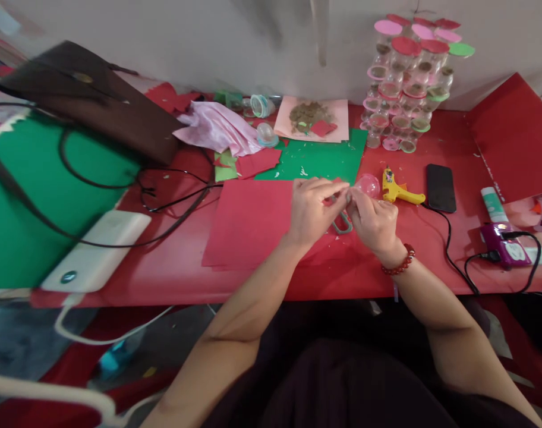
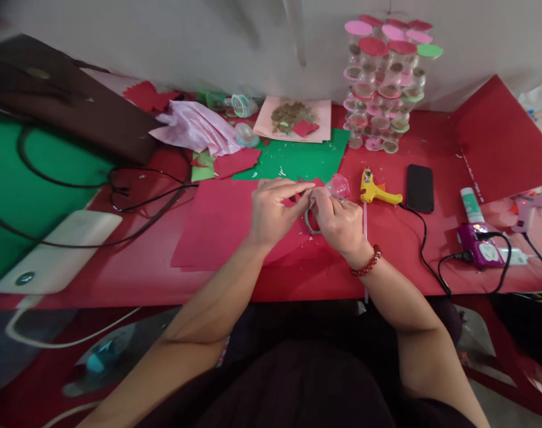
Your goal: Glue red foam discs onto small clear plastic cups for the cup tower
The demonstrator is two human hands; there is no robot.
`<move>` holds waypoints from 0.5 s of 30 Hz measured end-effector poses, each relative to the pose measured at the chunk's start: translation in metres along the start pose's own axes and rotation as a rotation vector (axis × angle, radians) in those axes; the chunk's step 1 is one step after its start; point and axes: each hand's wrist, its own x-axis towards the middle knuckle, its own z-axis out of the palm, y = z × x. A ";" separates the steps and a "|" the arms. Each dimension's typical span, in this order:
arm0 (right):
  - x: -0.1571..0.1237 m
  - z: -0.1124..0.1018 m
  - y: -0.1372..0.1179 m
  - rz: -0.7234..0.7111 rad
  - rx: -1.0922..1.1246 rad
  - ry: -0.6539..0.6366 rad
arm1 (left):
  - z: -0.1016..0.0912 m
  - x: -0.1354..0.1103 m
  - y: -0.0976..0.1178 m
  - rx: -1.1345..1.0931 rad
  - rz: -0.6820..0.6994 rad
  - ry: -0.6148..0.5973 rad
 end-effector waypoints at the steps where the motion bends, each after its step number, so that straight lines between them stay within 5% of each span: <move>1: 0.000 0.000 0.000 -0.005 -0.014 -0.013 | 0.000 0.000 0.000 0.009 0.004 -0.008; 15: -0.003 0.004 0.000 0.015 0.017 0.024 | 0.005 -0.003 0.003 -0.003 0.023 0.072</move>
